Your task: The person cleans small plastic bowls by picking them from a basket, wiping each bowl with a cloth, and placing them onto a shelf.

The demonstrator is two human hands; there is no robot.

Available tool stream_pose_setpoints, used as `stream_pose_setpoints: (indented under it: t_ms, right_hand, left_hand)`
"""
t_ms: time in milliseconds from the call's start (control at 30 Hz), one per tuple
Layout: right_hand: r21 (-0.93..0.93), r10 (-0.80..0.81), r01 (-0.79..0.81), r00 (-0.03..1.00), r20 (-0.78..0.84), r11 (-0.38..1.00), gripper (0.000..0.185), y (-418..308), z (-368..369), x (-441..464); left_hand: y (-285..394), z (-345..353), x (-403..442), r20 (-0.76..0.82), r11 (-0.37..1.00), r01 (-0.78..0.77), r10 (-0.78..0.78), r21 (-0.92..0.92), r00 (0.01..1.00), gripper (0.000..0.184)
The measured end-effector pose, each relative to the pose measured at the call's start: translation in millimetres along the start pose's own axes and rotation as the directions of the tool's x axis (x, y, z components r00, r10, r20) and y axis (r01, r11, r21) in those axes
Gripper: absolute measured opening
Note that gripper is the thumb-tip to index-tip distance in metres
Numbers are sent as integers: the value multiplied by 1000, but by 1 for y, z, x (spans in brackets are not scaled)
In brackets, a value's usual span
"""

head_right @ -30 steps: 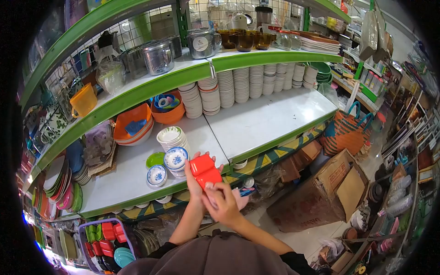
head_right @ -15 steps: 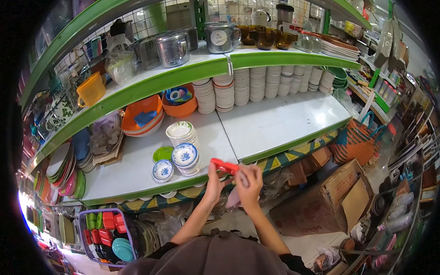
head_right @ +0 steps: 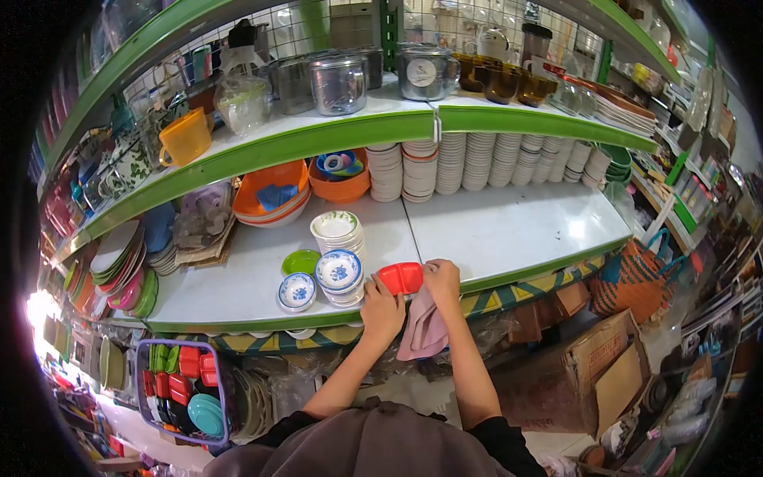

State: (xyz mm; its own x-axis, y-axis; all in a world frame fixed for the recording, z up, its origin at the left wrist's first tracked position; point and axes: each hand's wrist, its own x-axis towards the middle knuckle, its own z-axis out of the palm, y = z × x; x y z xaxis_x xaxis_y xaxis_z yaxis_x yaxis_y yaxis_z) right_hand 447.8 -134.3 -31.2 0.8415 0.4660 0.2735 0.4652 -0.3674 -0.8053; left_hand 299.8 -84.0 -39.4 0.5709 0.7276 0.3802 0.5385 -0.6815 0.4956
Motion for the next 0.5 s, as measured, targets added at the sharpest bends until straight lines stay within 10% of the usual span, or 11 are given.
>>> stream_pose_setpoints:
  t_ms: [233, 500]
  right_hand:
    - [485, 155, -5, 951, -268, 874, 22, 17, -47, -56]
    - [647, -225, -44, 918, 327, 761, 42, -72, 27, -164]
  left_hand:
    - [-2, -56, -19, 57, 979, -35, 47, -200, 997, 64]
    - [-72, -141, -109, -123, 925, 47, -100, -378, 987, 21]
